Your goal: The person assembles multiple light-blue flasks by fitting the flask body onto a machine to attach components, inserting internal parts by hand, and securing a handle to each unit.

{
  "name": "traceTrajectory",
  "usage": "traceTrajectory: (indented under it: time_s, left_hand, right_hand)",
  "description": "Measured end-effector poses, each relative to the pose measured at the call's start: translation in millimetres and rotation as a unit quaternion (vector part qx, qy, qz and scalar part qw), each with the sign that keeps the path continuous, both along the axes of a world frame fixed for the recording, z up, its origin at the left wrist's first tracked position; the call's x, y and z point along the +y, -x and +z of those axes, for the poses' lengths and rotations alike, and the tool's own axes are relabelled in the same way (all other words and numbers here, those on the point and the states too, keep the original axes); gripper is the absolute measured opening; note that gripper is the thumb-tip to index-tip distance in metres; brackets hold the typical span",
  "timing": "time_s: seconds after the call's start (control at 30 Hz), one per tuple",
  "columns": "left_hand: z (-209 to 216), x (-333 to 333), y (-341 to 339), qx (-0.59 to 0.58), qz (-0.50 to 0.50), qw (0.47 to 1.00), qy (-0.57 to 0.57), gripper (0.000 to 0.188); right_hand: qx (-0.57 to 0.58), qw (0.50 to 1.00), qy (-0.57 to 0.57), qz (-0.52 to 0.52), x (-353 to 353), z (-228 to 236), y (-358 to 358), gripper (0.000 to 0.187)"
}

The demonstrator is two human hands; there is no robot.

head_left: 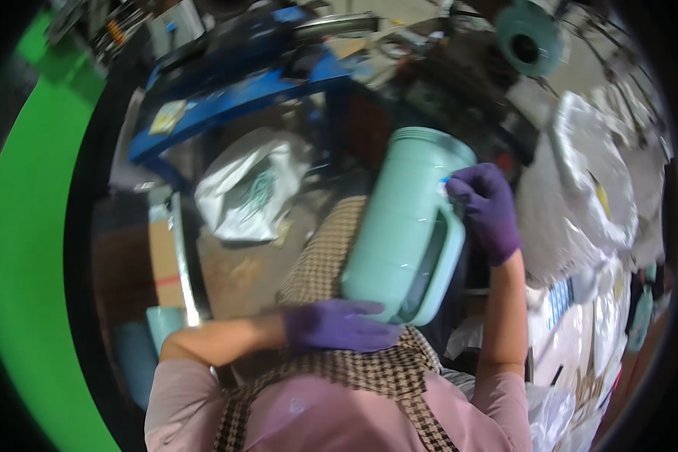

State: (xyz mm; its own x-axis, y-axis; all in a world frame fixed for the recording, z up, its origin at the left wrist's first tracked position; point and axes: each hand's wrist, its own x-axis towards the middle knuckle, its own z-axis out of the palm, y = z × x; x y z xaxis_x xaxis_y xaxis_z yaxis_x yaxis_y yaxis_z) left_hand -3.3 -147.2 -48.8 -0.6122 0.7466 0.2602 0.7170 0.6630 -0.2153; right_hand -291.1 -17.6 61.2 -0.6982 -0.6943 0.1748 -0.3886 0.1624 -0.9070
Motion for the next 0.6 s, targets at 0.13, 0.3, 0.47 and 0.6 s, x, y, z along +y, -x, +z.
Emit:
traceTrajectory:
  time_s: [0.13,0.3,0.47,0.6]
  left_hand:
    - [23.1,-13.4,-32.7,-0.005,0.153,0.975,-0.161,0.075]
    - [61.8,-17.2,-54.4,-0.125,0.250,0.776,-0.566,0.096]
    - [55.1,-24.8,-64.6,-0.104,0.345,0.479,-0.800,0.103]
    - [55.3,-101.7,-88.6,0.141,0.548,0.629,-0.533,0.083]
  right_hand:
    - [0.317,0.941,-0.005,-0.116,-23.6,-13.6,13.2,0.059]
    - [-0.041,0.979,0.194,-0.058,-47.4,-73.9,40.2,0.035]
    - [0.015,0.951,0.268,-0.154,-90.3,-51.5,-15.3,0.054]
    - [0.002,0.942,0.333,-0.034,-94.5,-79.3,-26.5,0.044]
